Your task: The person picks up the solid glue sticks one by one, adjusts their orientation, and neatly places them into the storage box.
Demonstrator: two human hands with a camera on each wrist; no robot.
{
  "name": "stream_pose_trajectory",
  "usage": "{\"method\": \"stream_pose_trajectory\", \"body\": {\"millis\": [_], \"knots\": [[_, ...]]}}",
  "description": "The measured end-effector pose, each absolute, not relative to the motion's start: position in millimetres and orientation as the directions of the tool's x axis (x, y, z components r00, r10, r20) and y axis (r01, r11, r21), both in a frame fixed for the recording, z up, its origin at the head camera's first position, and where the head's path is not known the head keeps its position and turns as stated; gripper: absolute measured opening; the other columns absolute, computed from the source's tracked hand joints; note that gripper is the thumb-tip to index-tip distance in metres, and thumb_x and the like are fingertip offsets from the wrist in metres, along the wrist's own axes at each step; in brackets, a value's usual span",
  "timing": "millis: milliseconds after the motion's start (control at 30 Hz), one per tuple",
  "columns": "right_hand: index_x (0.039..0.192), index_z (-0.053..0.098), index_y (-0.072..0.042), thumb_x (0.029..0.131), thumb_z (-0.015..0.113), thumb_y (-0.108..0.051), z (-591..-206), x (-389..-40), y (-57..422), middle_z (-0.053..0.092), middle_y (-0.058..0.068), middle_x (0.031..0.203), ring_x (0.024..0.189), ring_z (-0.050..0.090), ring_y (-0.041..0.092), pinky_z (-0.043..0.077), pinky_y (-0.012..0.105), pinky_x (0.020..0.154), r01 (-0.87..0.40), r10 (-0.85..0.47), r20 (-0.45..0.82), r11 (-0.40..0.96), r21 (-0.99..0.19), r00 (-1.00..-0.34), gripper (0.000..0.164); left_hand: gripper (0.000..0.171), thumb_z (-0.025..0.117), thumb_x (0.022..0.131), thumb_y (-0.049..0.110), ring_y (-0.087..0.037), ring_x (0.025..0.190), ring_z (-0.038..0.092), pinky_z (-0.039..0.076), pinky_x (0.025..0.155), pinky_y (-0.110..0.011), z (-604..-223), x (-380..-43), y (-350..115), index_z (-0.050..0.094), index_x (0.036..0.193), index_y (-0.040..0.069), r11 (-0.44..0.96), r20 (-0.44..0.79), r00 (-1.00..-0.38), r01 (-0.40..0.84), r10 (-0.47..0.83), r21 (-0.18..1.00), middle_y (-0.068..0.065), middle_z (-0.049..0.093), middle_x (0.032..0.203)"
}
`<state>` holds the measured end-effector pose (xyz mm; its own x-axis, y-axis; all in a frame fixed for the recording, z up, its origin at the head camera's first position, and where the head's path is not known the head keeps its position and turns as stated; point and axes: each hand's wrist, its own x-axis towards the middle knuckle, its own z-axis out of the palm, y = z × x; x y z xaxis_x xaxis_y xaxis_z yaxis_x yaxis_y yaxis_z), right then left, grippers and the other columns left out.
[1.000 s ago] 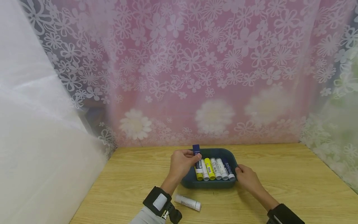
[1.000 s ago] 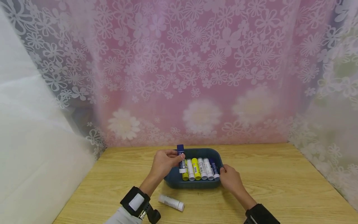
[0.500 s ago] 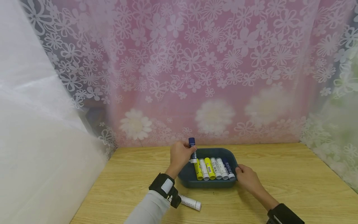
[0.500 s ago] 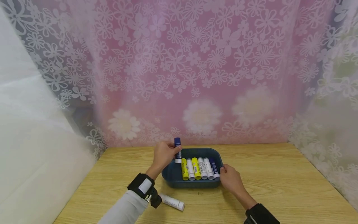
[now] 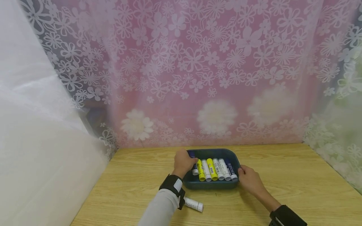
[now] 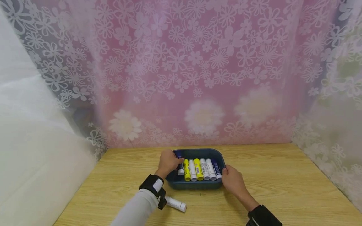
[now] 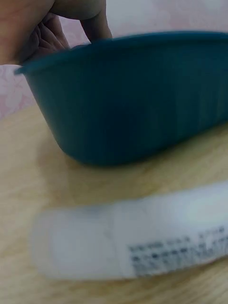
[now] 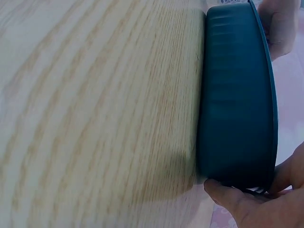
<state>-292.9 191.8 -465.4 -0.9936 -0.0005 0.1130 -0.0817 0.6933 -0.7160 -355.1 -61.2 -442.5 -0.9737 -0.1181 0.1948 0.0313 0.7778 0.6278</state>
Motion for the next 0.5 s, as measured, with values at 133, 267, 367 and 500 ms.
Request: {"method": "stream_pose_trajectory", "body": {"millis": [133, 267, 367, 500], "knots": [[0.078, 0.048, -0.007, 0.104, 0.041, -0.011, -464.6, -291.3, 191.6, 0.042, 0.002, 0.068, 0.062, 0.044, 0.018, 0.034, 0.031, 0.057, -0.079, 0.004, 0.114, 0.693, -0.716, -0.993, 0.028, 0.029, 0.086, 0.081, 0.023, -0.013, 0.049, 0.057, 0.041, 0.044, -0.024, -447.0, -352.2, -56.8, 0.069, 0.068, 0.003, 0.793, 0.155, -0.983, 0.020, -0.094, 0.608, -0.003, 0.060, 0.057], [0.078, 0.048, -0.007, 0.104, 0.041, -0.010, -464.0, -290.7, 190.8, 0.042, 0.003, 0.068, 0.062, 0.044, 0.018, 0.035, 0.032, 0.056, -0.081, 0.012, 0.124, 0.695, -0.714, -0.992, 0.027, 0.028, 0.086, 0.082, 0.021, -0.014, 0.047, 0.058, 0.043, 0.044, -0.024, -445.8, -350.4, -56.1, 0.070, 0.069, 0.002, 0.804, 0.156, -0.985, 0.030, -0.079, 0.594, -0.004, 0.061, 0.057], [0.077, 0.047, -0.007, 0.103, 0.042, -0.010, -464.6, -290.7, 190.4, 0.042, 0.003, 0.068, 0.062, 0.044, 0.018, 0.035, 0.032, 0.057, -0.086, 0.015, 0.135, 0.701, -0.708, -0.991, 0.027, 0.028, 0.085, 0.082, 0.023, -0.015, 0.050, 0.059, 0.044, 0.046, -0.025, -445.0, -350.9, -56.4, 0.070, 0.071, 0.001, 0.814, 0.132, -0.988, 0.017, -0.074, 0.580, -0.005, 0.061, 0.059], [0.077, 0.046, -0.008, 0.104, 0.042, -0.011, -466.6, -291.5, 190.5, 0.041, 0.003, 0.068, 0.061, 0.044, 0.018, 0.034, 0.032, 0.056, -0.090, 0.010, 0.136, 0.703, -0.705, -0.991, 0.028, 0.030, 0.086, 0.082, 0.025, -0.017, 0.056, 0.058, 0.045, 0.049, -0.027, -446.3, -352.2, -56.4, 0.070, 0.075, 0.001, 0.834, 0.133, -0.989, 0.019, -0.065, 0.551, -0.006, 0.061, 0.064]]}}
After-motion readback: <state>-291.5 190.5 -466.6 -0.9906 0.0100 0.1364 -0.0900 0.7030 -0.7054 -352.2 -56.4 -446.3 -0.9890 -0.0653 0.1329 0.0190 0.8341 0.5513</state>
